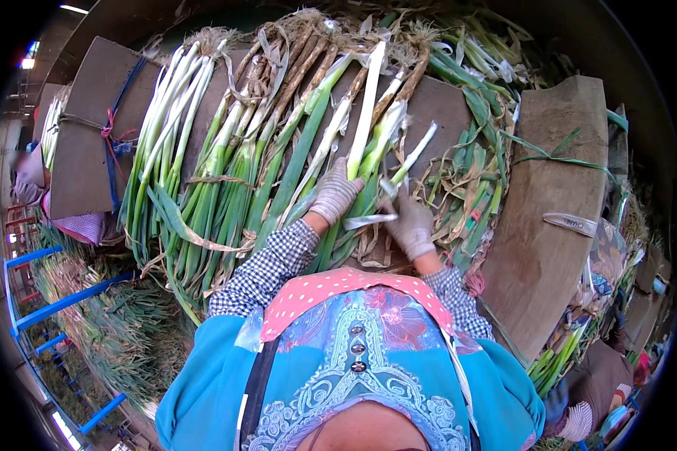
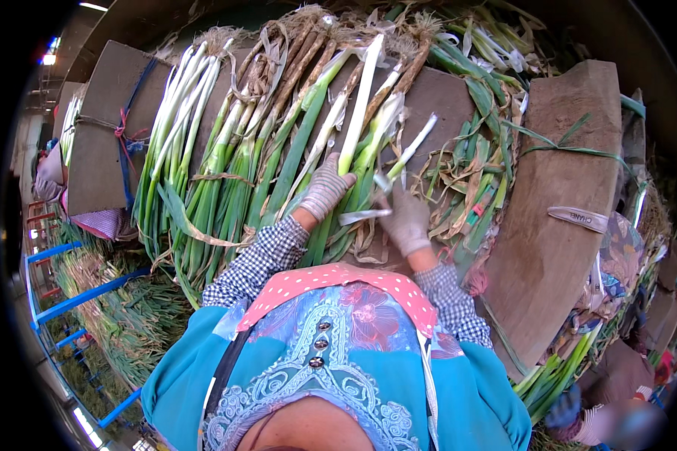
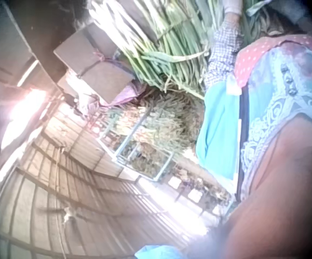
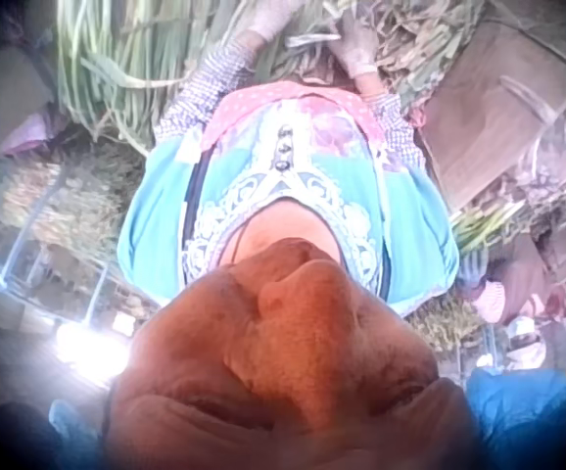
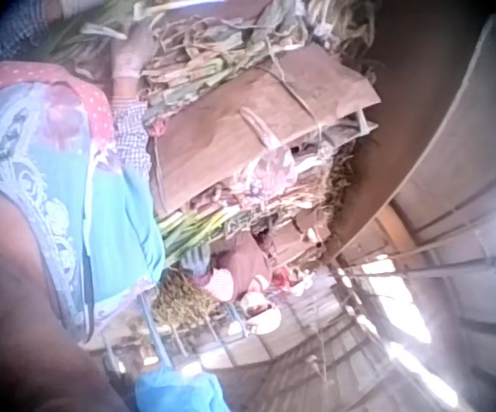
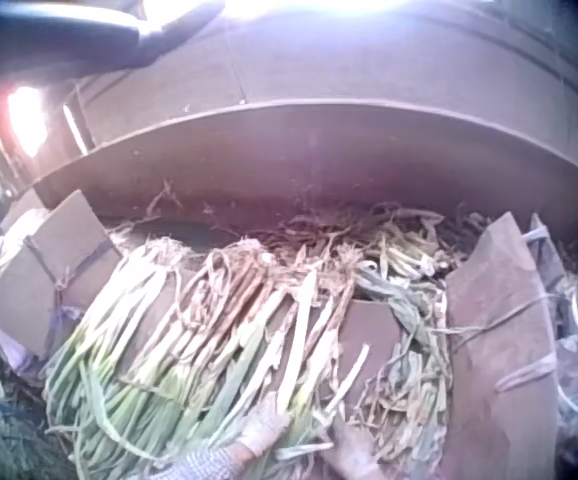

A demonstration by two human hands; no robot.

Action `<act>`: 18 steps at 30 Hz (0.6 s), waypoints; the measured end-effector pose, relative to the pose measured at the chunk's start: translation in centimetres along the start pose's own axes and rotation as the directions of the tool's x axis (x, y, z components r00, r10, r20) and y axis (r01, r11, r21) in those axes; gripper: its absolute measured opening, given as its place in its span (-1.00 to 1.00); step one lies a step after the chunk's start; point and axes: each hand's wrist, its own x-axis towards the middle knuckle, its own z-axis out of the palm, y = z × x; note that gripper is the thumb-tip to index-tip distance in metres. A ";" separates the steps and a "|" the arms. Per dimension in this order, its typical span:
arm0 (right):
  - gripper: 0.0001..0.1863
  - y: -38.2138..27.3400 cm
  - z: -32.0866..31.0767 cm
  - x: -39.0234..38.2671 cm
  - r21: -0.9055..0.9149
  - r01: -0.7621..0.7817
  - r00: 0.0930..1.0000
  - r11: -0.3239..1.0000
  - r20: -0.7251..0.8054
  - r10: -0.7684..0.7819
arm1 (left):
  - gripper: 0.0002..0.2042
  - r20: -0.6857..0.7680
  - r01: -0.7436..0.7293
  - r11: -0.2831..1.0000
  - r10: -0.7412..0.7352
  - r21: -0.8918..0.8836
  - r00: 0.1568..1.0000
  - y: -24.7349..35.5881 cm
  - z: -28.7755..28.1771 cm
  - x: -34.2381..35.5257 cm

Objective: The person trims and sorts leeks using a tool, then stacks the trimmed leeks on a work surface.

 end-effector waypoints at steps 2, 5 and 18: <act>-0.52 1.3 -0.4 4.1 -0.029 -0.043 0.997 0.999 -0.064 0.041 | -0.29 -0.003 -0.015 1.000 0.015 0.014 1.000 1.7 -0.3 -0.5; -0.51 2.3 -2.7 10.6 -0.072 -0.101 0.983 0.992 -0.157 0.089 | -0.38 -0.109 -0.052 0.992 0.065 0.119 0.992 -0.1 1.4 0.4; -0.15 3.3 -6.9 14.1 0.059 -0.215 0.975 0.975 0.072 0.210 | -0.37 -0.071 -0.088 0.910 0.128 0.406 0.989 3.5 3.2 2.4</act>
